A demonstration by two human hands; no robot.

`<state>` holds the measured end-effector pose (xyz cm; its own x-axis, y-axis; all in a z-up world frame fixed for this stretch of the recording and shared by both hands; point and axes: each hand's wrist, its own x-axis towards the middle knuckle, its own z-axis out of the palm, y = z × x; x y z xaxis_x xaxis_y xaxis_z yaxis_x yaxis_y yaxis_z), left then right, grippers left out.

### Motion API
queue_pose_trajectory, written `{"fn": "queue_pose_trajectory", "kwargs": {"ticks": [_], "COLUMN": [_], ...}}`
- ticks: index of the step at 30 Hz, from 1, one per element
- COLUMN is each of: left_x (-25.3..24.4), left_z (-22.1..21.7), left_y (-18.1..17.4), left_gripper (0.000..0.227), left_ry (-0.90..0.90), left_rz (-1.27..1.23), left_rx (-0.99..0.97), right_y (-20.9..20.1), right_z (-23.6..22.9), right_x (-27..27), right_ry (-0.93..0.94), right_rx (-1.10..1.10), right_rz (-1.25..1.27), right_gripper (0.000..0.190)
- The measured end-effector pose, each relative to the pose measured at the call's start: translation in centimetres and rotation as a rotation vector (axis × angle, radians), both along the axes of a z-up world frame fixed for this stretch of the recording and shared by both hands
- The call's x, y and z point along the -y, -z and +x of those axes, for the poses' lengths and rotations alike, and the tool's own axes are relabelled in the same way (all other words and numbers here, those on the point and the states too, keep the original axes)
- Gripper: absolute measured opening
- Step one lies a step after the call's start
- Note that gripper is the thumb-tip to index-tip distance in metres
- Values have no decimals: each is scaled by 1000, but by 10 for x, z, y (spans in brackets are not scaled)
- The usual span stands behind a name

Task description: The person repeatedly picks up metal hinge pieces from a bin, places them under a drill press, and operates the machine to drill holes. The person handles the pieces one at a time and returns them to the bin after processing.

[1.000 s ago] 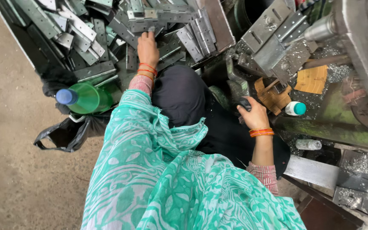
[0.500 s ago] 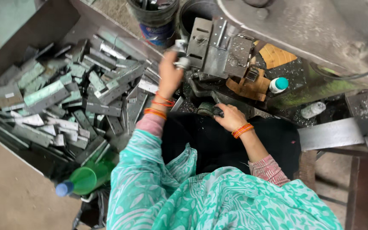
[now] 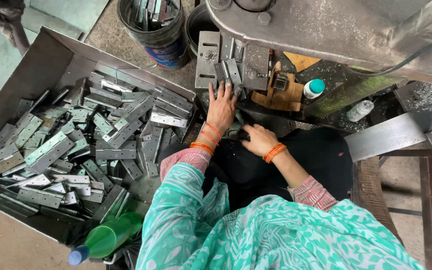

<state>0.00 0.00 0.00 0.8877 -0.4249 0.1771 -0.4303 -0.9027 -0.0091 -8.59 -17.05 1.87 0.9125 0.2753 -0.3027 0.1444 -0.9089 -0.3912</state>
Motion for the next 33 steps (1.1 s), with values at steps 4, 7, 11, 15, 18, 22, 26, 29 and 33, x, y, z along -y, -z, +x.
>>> {"fn": "queue_pose_trajectory", "kwargs": {"ticks": [4, 7, 11, 15, 18, 22, 26, 29, 33], "left_x": [-6, -18, -27, -24, -22, -25, -27, -27, -26], "left_z": [-11, -14, 7, 41, 57, 57, 59, 53, 39], "left_y": [9, 14, 21, 27, 31, 34, 27, 18, 6], "left_gripper": [39, 44, 48, 51, 50, 49, 48, 49, 59], "left_ry": [31, 81, 89, 77, 79, 93, 102, 98, 14], "left_rz": [-9, -40, -116, -166, -199, -244, -246, -215, -268], "left_rx": [9, -34, -20, -11, -27, -50, -72, 37, -11], "right_y": [-1, -6, -9, -10, 0, 32, 74, 86, 65], "right_z": [-2, 0, -2, 1, 4, -12, -50, -56, -37], "right_x": [-1, 2, -2, 0, 3, 8, -1, 2, 8], "right_ry": [-3, -8, -13, -30, -21, 4, 86, 88, 63], "right_rx": [5, -7, -28, -39, -35, -4, 72, 60, 33], "right_rz": [12, 20, -13, -33, -39, -38, -15, 54, 4], "right_gripper": [55, 54, 55, 56, 56, 58, 62, 59, 60]}}
